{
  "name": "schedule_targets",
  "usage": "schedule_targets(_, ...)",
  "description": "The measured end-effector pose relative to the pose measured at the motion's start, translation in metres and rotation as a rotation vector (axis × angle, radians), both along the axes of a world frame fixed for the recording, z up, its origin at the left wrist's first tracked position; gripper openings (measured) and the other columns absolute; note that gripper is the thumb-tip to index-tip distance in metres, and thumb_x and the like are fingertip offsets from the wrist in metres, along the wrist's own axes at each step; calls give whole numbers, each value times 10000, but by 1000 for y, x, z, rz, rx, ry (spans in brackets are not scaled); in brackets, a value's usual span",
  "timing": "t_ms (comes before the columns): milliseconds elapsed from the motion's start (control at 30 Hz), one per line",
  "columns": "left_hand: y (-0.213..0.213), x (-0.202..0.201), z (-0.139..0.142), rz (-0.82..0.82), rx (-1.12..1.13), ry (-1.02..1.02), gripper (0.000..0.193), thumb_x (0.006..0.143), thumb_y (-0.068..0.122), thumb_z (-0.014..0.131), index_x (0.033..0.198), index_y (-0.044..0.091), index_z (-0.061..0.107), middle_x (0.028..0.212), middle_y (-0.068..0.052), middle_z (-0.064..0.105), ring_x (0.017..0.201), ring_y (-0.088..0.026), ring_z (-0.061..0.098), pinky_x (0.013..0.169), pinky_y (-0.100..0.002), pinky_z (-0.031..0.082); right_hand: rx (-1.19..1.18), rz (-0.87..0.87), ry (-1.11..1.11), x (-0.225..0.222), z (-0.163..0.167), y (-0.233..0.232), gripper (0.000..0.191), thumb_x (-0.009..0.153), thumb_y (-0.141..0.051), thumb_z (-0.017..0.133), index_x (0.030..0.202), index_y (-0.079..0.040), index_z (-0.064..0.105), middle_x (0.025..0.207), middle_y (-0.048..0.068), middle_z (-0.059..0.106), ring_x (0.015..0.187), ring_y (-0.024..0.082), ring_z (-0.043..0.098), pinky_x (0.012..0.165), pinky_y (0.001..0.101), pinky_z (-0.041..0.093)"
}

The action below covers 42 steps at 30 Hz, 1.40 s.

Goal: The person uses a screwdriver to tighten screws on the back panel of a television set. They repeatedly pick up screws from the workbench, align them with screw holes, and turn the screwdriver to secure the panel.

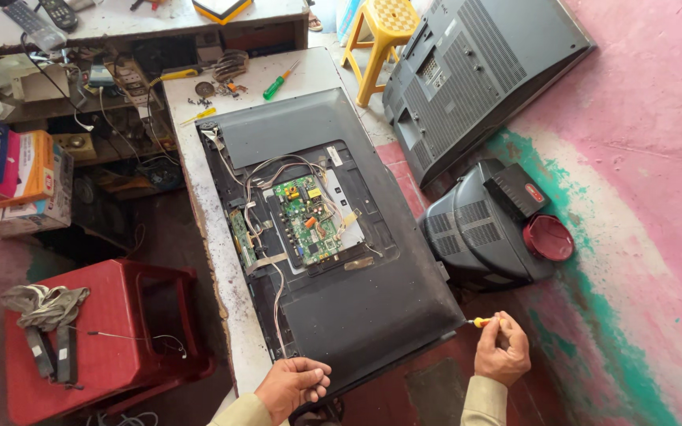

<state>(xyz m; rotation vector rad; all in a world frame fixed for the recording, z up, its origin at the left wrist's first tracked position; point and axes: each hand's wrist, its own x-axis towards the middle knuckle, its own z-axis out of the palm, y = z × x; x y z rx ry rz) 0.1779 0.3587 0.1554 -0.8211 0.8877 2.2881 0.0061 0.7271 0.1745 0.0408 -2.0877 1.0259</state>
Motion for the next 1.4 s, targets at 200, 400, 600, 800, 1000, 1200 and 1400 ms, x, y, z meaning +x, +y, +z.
schedule_targets(200, 10, -5, 1, -31, -6, -14, 170, 946, -3, 657, 1076, -95, 715, 865, -135, 738, 707, -193, 701, 623, -281, 578, 246, -133, -2, 0, 3, 2, 291, 883, -98, 887, 868, -23, 606, 894, 122, 654, 763, 246, 647, 710, 385, 551)
schedule_targets(400, 13, -2, -2, -14, 7, 6, 176, 950, -1, 652, 1095, -88, 701, 902, -140, 730, 729, -191, 699, 667, -289, 590, 217, -109, -9, -2, 1, 4, 213, 918, -100, 892, 889, -69, 684, 879, 99, 643, 812, 266, 630, 701, 382, 529)
schedule_targets(600, 0, 6, 2, 5, -7, 45, 210, 976, 13, 660, 1151, -103, 674, 958, -164, 720, 773, -206, 697, 694, -289, 592, 259, 29, 92, 5, -18, 12, 271, 1040, -101, 802, 901, -51, 575, 1014, 100, 669, 917, 259, 619, 851, 389, 529)
schedule_targets(800, 4, 5, -1, -24, 12, 35, 207, 965, 17, 638, 1128, -95, 696, 925, -147, 736, 762, -197, 719, 680, -290, 593, 435, -312, -141, 2, -24, 27, 391, 923, -138, 963, 770, -44, 616, 778, 146, 608, 787, 343, 626, 717, 474, 511)
schedule_targets(1000, 10, 3, 1, -38, 56, 33, 185, 960, 1, 642, 1111, -93, 694, 909, -153, 737, 752, -204, 717, 695, -287, 605, -77, 204, 21, 5, -24, 17, 77, 1087, -64, 686, 1091, -13, 628, 1247, 132, 684, 1030, 252, 724, 920, 341, 621)
schedule_targets(1200, 10, 4, 9, -72, 13, 43, 181, 968, 17, 632, 1105, -79, 699, 905, -137, 732, 753, -187, 718, 684, -269, 598, 236, -146, 1, 1, -28, 15, 269, 930, -91, 901, 908, -29, 640, 929, 166, 608, 716, 260, 645, 648, 343, 559)
schedule_targets(1400, 3, 4, 6, -36, 20, 38, 169, 978, 2, 625, 1100, -87, 701, 894, -137, 732, 748, -186, 716, 681, -272, 600, 200, 9, 67, -2, -32, 17, 189, 1061, -42, 792, 979, -37, 621, 1054, 87, 678, 872, 211, 678, 812, 309, 592)
